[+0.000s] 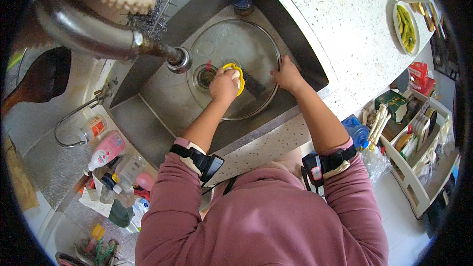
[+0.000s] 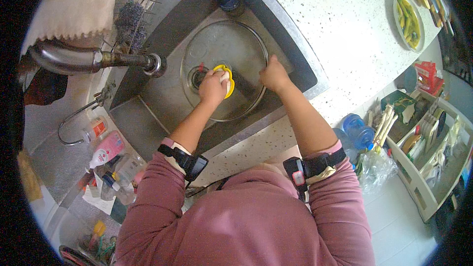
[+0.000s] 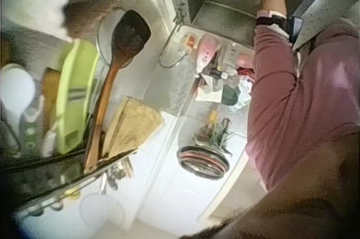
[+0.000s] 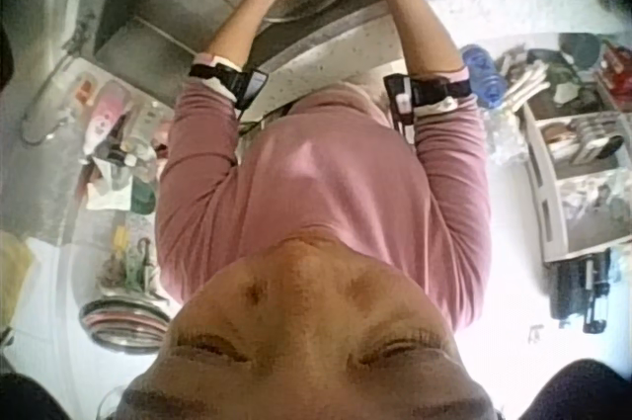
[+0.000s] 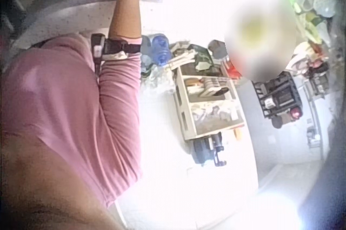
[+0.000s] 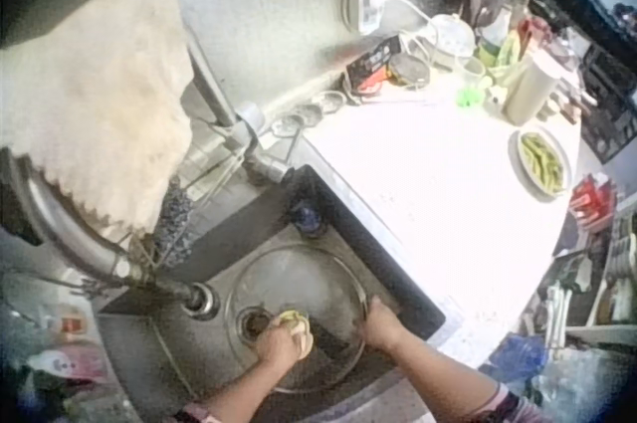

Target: The person washes a frying pan and a glass lid in the kitchen sink using a yellow sponge and running water. They scrub both items thoroughly, rinse them, and place them aside.

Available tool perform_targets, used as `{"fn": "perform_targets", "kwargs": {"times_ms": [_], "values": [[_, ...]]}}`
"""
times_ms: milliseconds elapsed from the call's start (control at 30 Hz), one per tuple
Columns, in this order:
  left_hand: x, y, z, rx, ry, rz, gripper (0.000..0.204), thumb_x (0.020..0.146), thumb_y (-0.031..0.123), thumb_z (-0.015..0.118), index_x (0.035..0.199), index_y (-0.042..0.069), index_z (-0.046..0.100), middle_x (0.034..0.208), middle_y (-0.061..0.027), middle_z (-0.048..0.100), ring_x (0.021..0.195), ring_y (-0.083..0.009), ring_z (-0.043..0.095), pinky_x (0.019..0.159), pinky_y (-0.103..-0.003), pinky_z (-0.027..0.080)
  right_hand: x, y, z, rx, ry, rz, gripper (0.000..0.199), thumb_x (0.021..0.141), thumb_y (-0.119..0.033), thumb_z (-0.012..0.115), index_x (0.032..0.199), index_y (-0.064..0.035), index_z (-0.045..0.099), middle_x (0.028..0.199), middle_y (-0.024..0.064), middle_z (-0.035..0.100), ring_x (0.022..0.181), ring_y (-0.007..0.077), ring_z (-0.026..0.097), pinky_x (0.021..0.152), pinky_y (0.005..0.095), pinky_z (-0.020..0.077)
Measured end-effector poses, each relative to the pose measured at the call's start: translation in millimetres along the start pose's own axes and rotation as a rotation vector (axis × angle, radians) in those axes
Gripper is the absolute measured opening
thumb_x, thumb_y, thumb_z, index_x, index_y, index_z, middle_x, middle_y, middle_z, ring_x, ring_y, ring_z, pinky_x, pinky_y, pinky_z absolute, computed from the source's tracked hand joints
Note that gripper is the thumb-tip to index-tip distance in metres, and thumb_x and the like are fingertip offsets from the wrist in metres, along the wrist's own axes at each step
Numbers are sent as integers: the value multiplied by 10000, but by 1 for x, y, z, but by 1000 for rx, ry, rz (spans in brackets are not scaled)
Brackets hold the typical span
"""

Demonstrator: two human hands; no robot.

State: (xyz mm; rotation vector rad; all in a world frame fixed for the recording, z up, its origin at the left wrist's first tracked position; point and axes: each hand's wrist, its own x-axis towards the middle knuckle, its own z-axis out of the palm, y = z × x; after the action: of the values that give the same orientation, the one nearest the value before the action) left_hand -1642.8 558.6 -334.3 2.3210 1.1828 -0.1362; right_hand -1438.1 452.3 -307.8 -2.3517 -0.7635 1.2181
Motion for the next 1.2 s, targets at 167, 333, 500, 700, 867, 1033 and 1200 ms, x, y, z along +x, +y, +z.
{"fn": "perform_targets", "kwargs": {"times_ms": [167, 333, 500, 700, 867, 1033, 1200], "values": [[15, -12, 4, 61, 127, 99, 222, 800, 189, 649, 1016, 151, 683, 1086, -80, 606, 967, -308, 605, 785, -427, 499, 0, 5, -1, 48, -56, 37, 514, 764, -136, 660, 1135, 112, 404, 982, 325, 615, 969, 435, 611, 844, 459, 492], [-7, -14, -3, -12, 91, 61, 249, 782, 169, 649, 1028, 149, 678, 1102, -100, 586, 966, -322, 593, 813, -433, 490, 3, 2, 2, 15, -113, 9, 528, 766, -129, 641, 1142, 138, 383, 972, 324, 616, 957, 433, 615, 836, 460, 493], [7, 2, 7, -17, 28, 322, 320, 837, 132, 612, 1154, 168, 634, 1213, -141, 548, 1073, -344, 550, 897, -418, 470, 7, 6, 6, 77, -100, 32, 479, 767, -132, 607, 1133, 115, 422, 984, 330, 613, 971, 435, 611, 852, 464, 485], [40, -25, -5, -16, 43, -11, 378, 811, 150, 631, 1188, 173, 625, 1189, -147, 560, 1051, -351, 562, 880, -436, 469, 7, 11, 7, -19, -20, 31, 441, 776, -82, 623, 1129, 86, 420, 918, 278, 635, 792, 350, 661, 633, 406, 523], [-31, -9, -7, 37, -133, 208, 416, 792, 149, 660, 1200, 221, 623, 1195, -144, 555, 1048, -346, 563, 896, -437, 468, 7, 4, 8, 84, -108, 101, 506, 737, -93, 605, 1160, 112, 416, 1041, 335, 605, 1019, 431, 601, 884, 443, 486], [45, 1, 16, -261, 74, -37, 377, 816, 158, 638, 1191, 190, 624, 1157, -164, 581, 1016, -354, 572, 843, -430, 482, 3, 5, 4, -73, 7, 29, 407, 770, -80, 650, 1082, 93, 455, 902, 281, 641, 763, 354, 681, 619, 404, 544], [1, -35, -9, 81, 14, 117, 435, 814, 133, 641, 1243, 195, 607, 1197, -179, 560, 1045, -367, 557, 904, -423, 464, -1, -3, 0, -49, -39, 26, 361, 791, -90, 537, 1090, 96, 459, 1030, 342, 599, 1017, 437, 594, 891, 454, 481]]}}
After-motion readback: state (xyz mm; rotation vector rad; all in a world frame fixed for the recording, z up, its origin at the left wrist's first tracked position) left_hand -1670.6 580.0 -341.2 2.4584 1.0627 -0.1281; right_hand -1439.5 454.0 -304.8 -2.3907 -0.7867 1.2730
